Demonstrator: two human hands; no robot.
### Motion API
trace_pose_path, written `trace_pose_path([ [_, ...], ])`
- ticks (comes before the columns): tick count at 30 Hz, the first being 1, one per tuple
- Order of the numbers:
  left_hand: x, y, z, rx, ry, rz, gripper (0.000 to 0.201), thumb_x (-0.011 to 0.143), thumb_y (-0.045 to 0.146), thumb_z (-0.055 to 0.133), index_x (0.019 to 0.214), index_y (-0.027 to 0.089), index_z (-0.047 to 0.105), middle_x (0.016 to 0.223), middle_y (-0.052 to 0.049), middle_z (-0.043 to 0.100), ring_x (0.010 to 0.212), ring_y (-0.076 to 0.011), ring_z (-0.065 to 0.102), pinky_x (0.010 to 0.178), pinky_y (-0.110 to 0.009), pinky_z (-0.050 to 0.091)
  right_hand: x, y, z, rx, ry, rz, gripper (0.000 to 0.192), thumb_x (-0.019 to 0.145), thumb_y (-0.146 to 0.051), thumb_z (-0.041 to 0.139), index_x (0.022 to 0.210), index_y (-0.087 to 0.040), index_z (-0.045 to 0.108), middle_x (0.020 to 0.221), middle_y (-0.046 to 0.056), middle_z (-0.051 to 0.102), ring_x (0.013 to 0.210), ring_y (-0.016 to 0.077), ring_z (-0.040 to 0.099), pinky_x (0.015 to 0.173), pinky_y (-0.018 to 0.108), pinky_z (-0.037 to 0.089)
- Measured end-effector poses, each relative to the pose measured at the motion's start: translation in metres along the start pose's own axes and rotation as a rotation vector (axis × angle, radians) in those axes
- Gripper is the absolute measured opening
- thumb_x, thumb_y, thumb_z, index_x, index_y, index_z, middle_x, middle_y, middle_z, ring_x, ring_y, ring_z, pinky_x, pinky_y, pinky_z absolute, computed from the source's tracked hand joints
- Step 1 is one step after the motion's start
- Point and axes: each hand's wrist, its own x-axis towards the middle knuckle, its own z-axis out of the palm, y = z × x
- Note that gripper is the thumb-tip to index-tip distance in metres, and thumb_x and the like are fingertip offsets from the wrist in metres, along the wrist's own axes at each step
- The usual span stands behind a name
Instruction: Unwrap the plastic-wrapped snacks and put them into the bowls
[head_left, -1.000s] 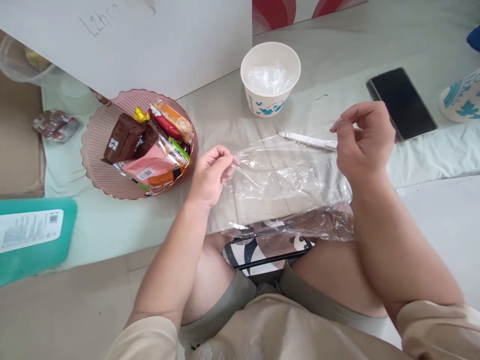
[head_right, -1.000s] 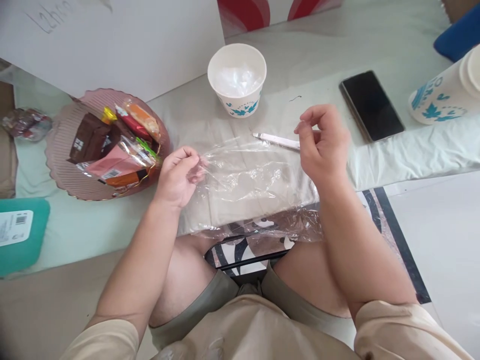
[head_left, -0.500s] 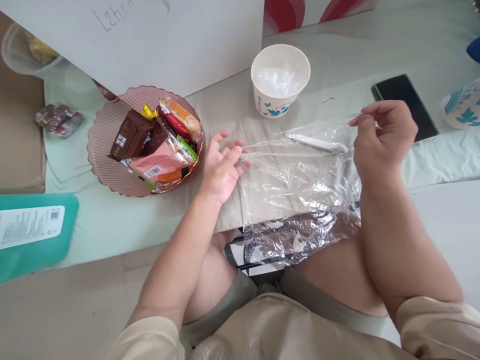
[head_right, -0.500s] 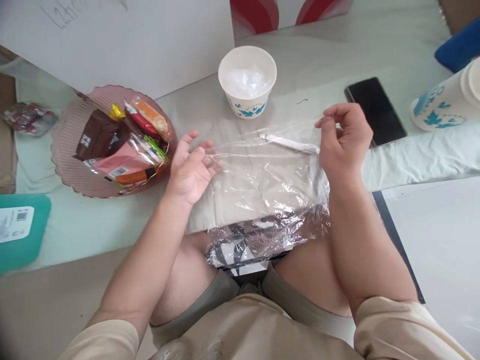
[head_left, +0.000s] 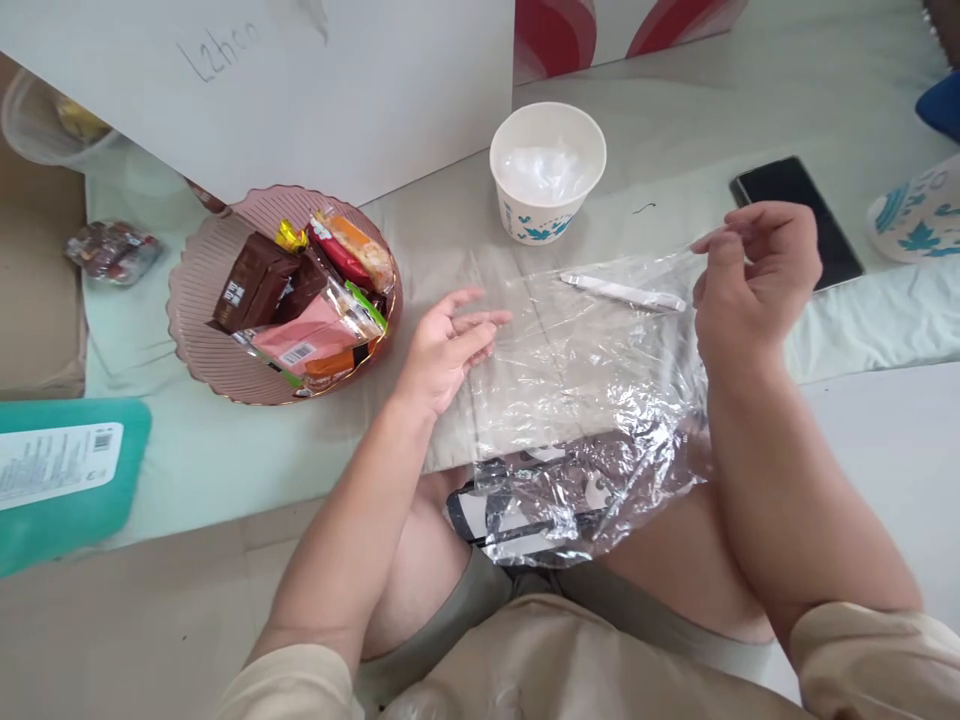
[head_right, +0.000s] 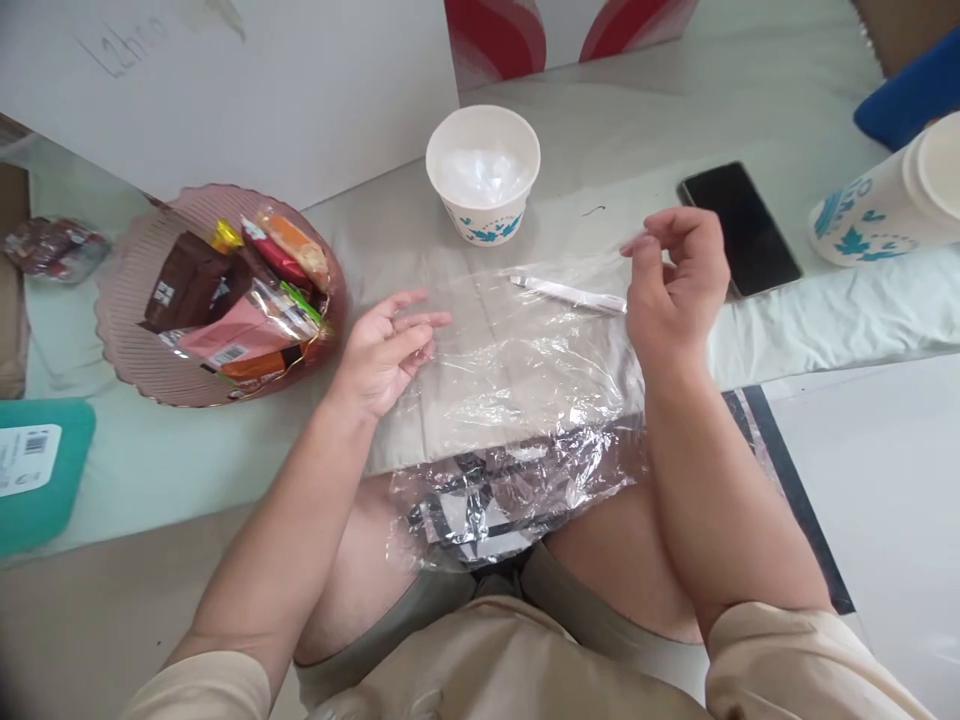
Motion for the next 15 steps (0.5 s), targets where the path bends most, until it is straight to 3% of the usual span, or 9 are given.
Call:
trace_pose_path([
  [3,0.003,-0.002,0.0,0.138,0.133,0.262,0.059,0.07,0.027,0.085,0.122,0.027,0.056,0.093,-0.002,0.076,0.075,-0.0131,0.071,0.063,-0.024,0.051,-0.002,0.003,-0.002,0.153,0.052,0.019,0.051,0.083,-0.027,0.074,0.129,-0.031,0.051,0.103,0.003,0.07,0.067,0.0127,0.059,0.053,0.027,0.041],
  [5,0.004,-0.002,-0.003,0.199,0.213,0.425,0.065,0.076,0.034,0.084,0.132,0.031,0.052,0.1,-0.002,0.075,0.093,-0.018,0.076,0.073,-0.027,0.055,-0.003,-0.003,-0.006,0.251,-0.088,0.164,0.07,0.071,-0.03,0.085,0.132,-0.031,0.051,0.102,0.003,0.073,0.069,0.0138,0.061,0.057,0.028,0.045],
  [7,0.005,-0.001,-0.007,0.213,0.228,0.486,0.068,0.079,0.045,0.084,0.137,0.034,0.049,0.108,-0.004,0.074,0.107,-0.0219,0.076,0.08,-0.029,0.057,-0.004,-0.014,-0.01,0.235,-0.236,0.312,0.062,0.061,-0.028,0.091,0.116,-0.025,0.063,0.087,0.002,0.072,0.075,0.0163,0.064,0.064,0.031,0.05],
  [9,0.005,-0.003,-0.011,0.183,0.168,0.462,0.073,0.076,0.053,0.086,0.136,0.035,0.049,0.114,-0.005,0.073,0.115,-0.0247,0.074,0.082,-0.031,0.058,-0.005,-0.027,-0.012,0.153,-0.282,0.363,0.035,0.062,-0.023,0.088,0.091,-0.021,0.068,0.077,0.001,0.069,0.074,0.0153,0.063,0.068,0.032,0.051],
  [11,0.005,-0.006,-0.013,0.121,0.072,0.391,0.082,0.067,0.053,0.092,0.135,0.036,0.049,0.123,-0.007,0.072,0.118,-0.0257,0.073,0.083,-0.031,0.059,-0.006,-0.035,-0.011,0.13,-0.194,0.276,0.019,0.066,-0.02,0.082,0.075,-0.021,0.065,0.076,0.0,0.068,0.072,0.0139,0.063,0.071,0.033,0.051],
  [15,0.008,-0.015,-0.012,0.062,0.011,0.222,0.098,0.06,0.034,0.096,0.141,0.039,0.043,0.126,-0.005,0.072,0.108,-0.0217,0.076,0.085,-0.032,0.061,-0.005,-0.035,-0.008,0.284,-0.012,0.013,0.022,0.069,-0.023,0.08,0.078,-0.026,0.06,0.077,-0.002,0.068,0.079,0.0171,0.067,0.082,0.039,0.055],
])
